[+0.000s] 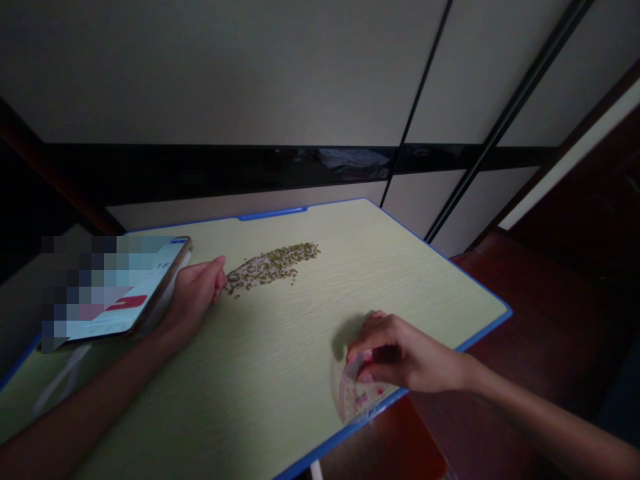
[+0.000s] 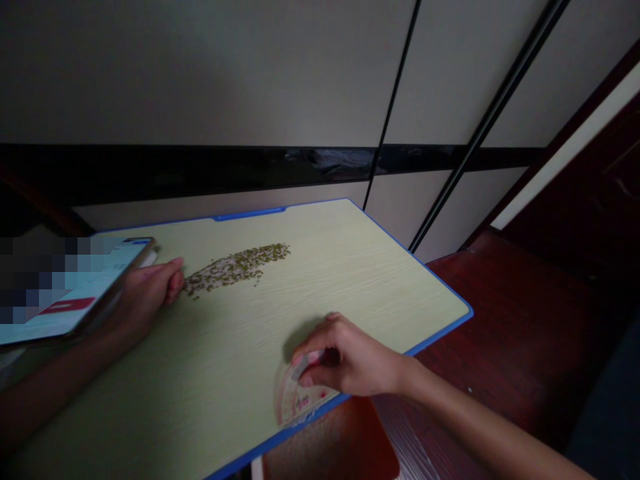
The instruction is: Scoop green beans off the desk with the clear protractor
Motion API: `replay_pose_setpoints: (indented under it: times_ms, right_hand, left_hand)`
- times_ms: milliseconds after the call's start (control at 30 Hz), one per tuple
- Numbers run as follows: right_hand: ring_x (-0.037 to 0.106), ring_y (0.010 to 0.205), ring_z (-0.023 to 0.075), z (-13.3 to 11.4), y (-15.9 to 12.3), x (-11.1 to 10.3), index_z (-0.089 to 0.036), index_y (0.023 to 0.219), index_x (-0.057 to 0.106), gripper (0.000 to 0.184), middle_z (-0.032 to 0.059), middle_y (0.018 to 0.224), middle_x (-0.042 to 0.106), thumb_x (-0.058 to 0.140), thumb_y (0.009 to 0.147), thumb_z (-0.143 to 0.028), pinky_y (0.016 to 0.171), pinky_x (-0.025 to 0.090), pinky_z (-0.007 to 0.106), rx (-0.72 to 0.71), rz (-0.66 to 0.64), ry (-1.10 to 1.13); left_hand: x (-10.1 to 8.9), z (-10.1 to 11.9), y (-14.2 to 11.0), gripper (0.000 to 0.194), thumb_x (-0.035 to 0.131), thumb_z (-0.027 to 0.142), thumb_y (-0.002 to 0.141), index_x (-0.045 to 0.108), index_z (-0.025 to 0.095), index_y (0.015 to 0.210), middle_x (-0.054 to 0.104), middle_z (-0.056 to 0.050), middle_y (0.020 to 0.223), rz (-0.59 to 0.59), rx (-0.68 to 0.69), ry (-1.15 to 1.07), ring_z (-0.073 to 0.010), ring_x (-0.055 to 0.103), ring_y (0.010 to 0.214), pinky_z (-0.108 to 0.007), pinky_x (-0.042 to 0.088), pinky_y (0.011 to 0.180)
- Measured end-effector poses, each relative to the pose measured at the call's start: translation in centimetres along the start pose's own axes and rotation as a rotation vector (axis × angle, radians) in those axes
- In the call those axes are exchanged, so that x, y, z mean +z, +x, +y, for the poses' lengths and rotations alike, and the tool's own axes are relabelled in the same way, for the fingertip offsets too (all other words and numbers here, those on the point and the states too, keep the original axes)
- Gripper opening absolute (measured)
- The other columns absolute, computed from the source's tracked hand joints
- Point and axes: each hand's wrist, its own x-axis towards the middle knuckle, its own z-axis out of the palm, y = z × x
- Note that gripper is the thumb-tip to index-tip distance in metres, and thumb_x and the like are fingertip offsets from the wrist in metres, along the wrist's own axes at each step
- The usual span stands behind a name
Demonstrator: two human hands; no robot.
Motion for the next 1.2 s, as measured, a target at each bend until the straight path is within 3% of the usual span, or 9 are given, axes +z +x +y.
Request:
replay_pose_setpoints:
  times_ms: [267,600,867,1067,1200]
  right_hand:
    - [0.051,0.063,0.0120,0.23,-0.01,0.09,-0.012,0.075,0.065,0.014,0.0014,0.061,0.059,0.062,0.077,-0.025,0.068,0.039,0.027,0.014,-0.036,-0.006]
    - [0.052,0.066,0.0137,0.25,-0.10,0.10,-0.011,0.075,0.068,0.014,0.0044,0.063,0.062,0.064,0.075,-0.024,0.062,0.041,0.026,0.006,0.017,0.085]
    - [0.049,0.063,0.0125,0.30,-0.22,0.00,-0.011,0.075,0.069,0.019,0.0014,0.058,0.056,0.064,0.075,-0.029,0.056,0.039,0.024,0.078,0.004,0.125]
    - [0.049,0.058,0.0106,0.13,-0.61,0.14,-0.012,0.083,0.070,0.015,-0.0003,0.056,0.058,0.066,0.072,-0.022,0.067,0.040,0.029,0.118,-0.035,0.119]
    - [0.047,0.056,0.0103,0.07,-0.54,-0.18,-0.010,0.080,0.070,0.016,-0.0006,0.056,0.054,0.068,0.070,-0.023,0.056,0.039,0.025,0.127,-0.022,0.190]
  left_hand:
    - [0.02,-0.04,-0.04,0.034,0.045,0.029,0.075,0.039,0.019,0.043,0.036,0.007,0.034,0.004,-0.002,-0.004,-0.0079,0.032,0.038,-0.022,0.026,0.046]
    - [-0.03,-0.08,0.06,0.034,0.045,0.031,0.075,0.039,0.019,0.044,0.035,0.007,0.034,0.001,0.000,0.002,-0.0080,0.032,0.038,-0.022,0.026,0.045]
    - [0.09,-0.33,0.31,0.034,0.045,0.031,0.074,0.038,0.019,0.043,0.036,0.007,0.034,-0.004,0.013,-0.005,-0.0083,0.033,0.039,-0.022,0.027,0.046]
    - [0.08,-0.40,0.31,0.033,0.045,0.030,0.075,0.038,0.019,0.044,0.035,0.007,0.035,-0.003,0.004,-0.016,-0.0079,0.032,0.038,-0.022,0.026,0.045]
    - [0.03,-0.22,0.11,0.033,0.045,0.029,0.075,0.039,0.019,0.044,0.035,0.007,0.035,-0.002,0.003,-0.018,-0.0077,0.032,0.038,-0.022,0.026,0.046]
